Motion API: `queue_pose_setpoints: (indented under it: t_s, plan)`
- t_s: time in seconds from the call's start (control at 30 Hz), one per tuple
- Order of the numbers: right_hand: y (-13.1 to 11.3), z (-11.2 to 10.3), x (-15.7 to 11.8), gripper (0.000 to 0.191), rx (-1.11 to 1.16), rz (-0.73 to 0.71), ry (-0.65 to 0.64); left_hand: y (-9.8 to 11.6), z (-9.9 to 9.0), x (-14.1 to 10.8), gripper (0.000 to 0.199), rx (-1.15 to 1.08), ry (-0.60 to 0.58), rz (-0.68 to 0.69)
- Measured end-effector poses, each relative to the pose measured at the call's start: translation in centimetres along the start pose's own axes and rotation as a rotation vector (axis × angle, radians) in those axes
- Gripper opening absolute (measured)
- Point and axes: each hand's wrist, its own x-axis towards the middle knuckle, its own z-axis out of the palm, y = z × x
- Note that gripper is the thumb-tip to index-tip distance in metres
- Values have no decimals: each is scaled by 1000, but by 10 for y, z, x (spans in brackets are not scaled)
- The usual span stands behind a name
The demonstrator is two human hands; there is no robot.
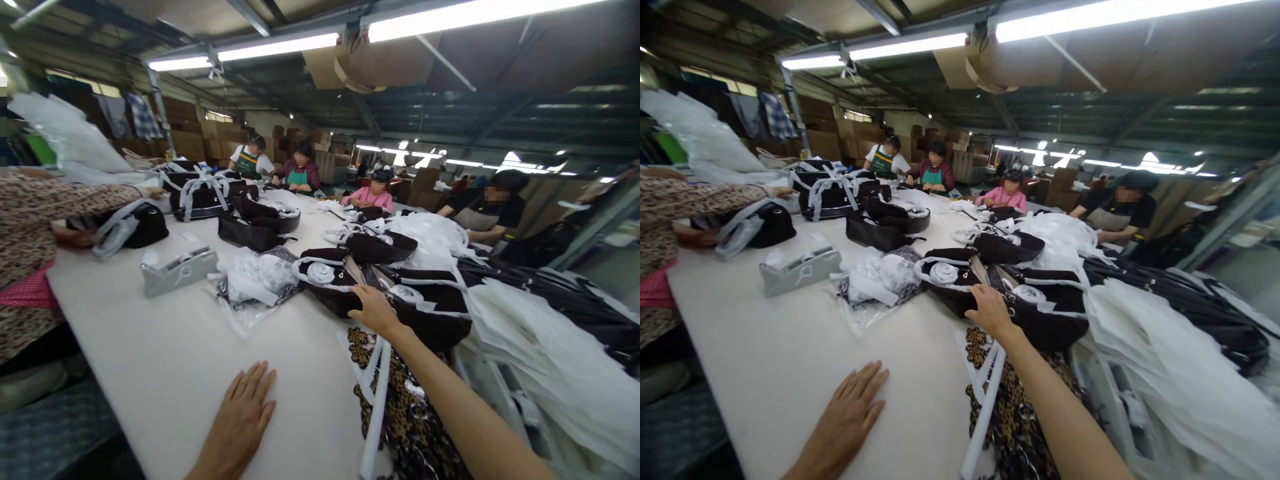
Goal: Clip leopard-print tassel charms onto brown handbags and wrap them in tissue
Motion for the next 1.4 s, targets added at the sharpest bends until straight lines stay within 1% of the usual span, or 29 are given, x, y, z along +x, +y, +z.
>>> queue_pose_setpoints:
  t_s: [0.07,0.13,0.2,0.23,0.27,0.33,0.4,0.47,0.57,0.6,0.63,0.7,0.73,0.8,0.83,0.9,0.97,1.03,1.07,1.1,1.17,1.23,1.27,1.33,1.37,1.4]
  plan:
    - [-12,19,13,53,-22,-37,-29,1,-3,0,45,13,-12,3]
    - [-20,32,25,40,-29,7,-38,2,-6,1,46,24,-19,8]
    - [-22,37,36,21,-48,73,-16,3,-9,2,47,28,-25,8]
    - [-22,35,41,15,-56,109,10,3,-10,2,47,27,-31,4]
    - [-21,31,47,13,-62,145,46,4,-11,3,46,23,-39,-1]
    - [-19,11,60,19,-67,201,141,5,-12,4,46,9,-59,-11]
    - [-19,-20,76,25,-70,228,248,6,-14,5,45,-10,-81,-24]
    - [-22,-59,90,25,-29,228,403,6,-15,6,45,-33,-98,-43]
    - [-30,-125,97,16,168,161,730,6,-17,6,45,-87,-120,-75]
    - [-34,-147,94,13,235,116,817,6,-17,6,45,-118,-127,-87]
    - [-40,-167,87,11,284,63,877,6,-18,6,45,-160,-133,-102]
    - [-55,-201,64,10,346,-41,945,7,-20,8,44,-287,-130,-148]
    - [-64,-215,48,10,371,-89,964,6,-22,10,43,-384,-118,-180]
    - [-84,-232,11,11,423,-177,983,5,-29,14,38,-682,-67,-297]
    - [-93,-236,-10,12,454,-213,985,3,-34,16,33,-838,-37,-368]
    - [-108,-231,-55,13,496,-247,971,-1,-46,17,30,-1089,10,-502]
    - [-116,-212,-101,14,523,-200,913,-5,-63,11,42,-1219,39,-603]
    - [-116,-181,-151,17,561,-126,782,-9,-85,-5,56,-1404,65,-723]
    - [-115,-164,-176,19,584,-115,686,-10,-97,-17,59,-1521,76,-791]
    - [-114,-146,-201,20,607,-138,581,-11,-110,-29,60,-1623,76,-852]
    - [-113,-115,-250,28,636,-251,332,-12,-135,-57,58,-1723,42,-925]
    - [-113,-92,-294,38,594,-377,5,-11,-154,-84,57,-1667,-27,-961]
    - [-114,-86,-312,43,549,-415,-164,-11,-161,-94,56,-1607,-67,-969]
    - [-116,-82,-337,51,454,-415,-454,-9,-169,-109,55,-1466,-152,-925]
    - [-117,-84,-343,53,429,-387,-554,-7,-171,-113,53,-1397,-192,-870]
    - [-118,-89,-346,54,423,-349,-623,-5,-172,-114,52,-1340,-219,-807]
